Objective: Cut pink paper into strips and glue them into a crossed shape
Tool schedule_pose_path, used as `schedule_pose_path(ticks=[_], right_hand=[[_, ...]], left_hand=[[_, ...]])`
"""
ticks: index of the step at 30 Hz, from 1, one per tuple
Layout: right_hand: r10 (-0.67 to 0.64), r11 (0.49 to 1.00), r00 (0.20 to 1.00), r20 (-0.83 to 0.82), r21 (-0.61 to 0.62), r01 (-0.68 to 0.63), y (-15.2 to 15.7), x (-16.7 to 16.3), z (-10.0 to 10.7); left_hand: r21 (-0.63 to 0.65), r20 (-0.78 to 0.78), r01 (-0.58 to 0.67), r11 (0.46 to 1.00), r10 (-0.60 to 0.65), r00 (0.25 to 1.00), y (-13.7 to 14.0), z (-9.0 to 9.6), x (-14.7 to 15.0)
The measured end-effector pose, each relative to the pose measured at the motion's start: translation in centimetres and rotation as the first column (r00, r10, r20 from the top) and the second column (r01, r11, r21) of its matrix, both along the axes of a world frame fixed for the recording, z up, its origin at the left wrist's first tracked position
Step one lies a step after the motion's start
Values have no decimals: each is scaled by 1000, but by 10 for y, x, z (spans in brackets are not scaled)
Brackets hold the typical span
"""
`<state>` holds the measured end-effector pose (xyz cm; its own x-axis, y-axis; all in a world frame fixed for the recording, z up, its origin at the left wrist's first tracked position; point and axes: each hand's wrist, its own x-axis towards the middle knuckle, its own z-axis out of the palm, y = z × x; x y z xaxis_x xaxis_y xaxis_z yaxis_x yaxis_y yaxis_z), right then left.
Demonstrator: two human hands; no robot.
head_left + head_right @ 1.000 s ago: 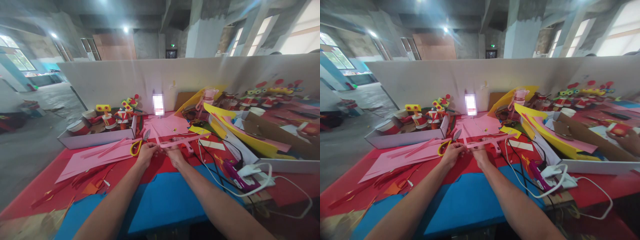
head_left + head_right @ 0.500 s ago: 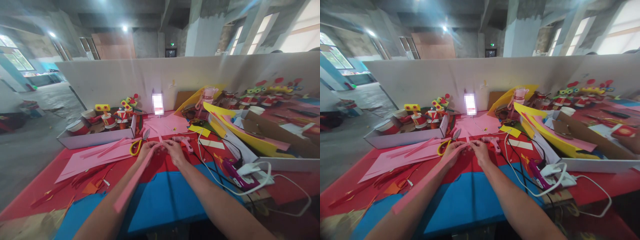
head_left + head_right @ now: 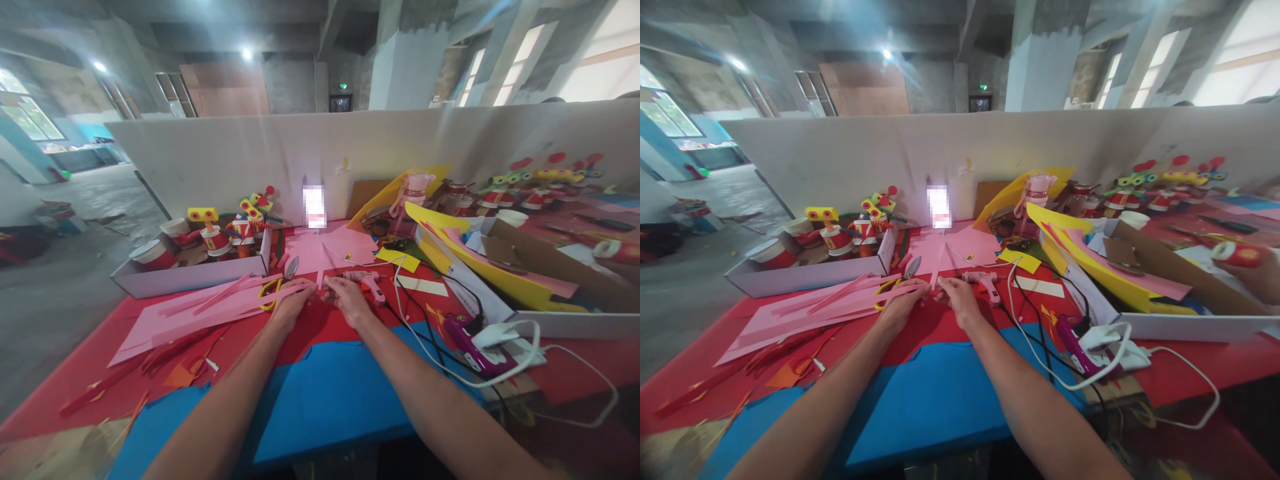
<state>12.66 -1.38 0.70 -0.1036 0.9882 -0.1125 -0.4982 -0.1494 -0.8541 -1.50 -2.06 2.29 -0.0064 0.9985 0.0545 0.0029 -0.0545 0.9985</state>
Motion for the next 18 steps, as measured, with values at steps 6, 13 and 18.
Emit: schedule_pose_path(ticks=[6, 13, 18], right_hand=[[37, 996, 988, 152, 76, -49, 0, 2, 1], [55, 993, 987, 150, 91, -69, 0, -1, -4], [94, 996, 991, 99, -23, -92, 1, -2, -8]], left_hand=[[-20, -59, 67, 998, -68, 996, 2, 1, -5], [-7, -67, 118, 993, -118, 991, 9, -5, -12], [-7, -42, 126, 992, -126, 991, 6, -1, -12]])
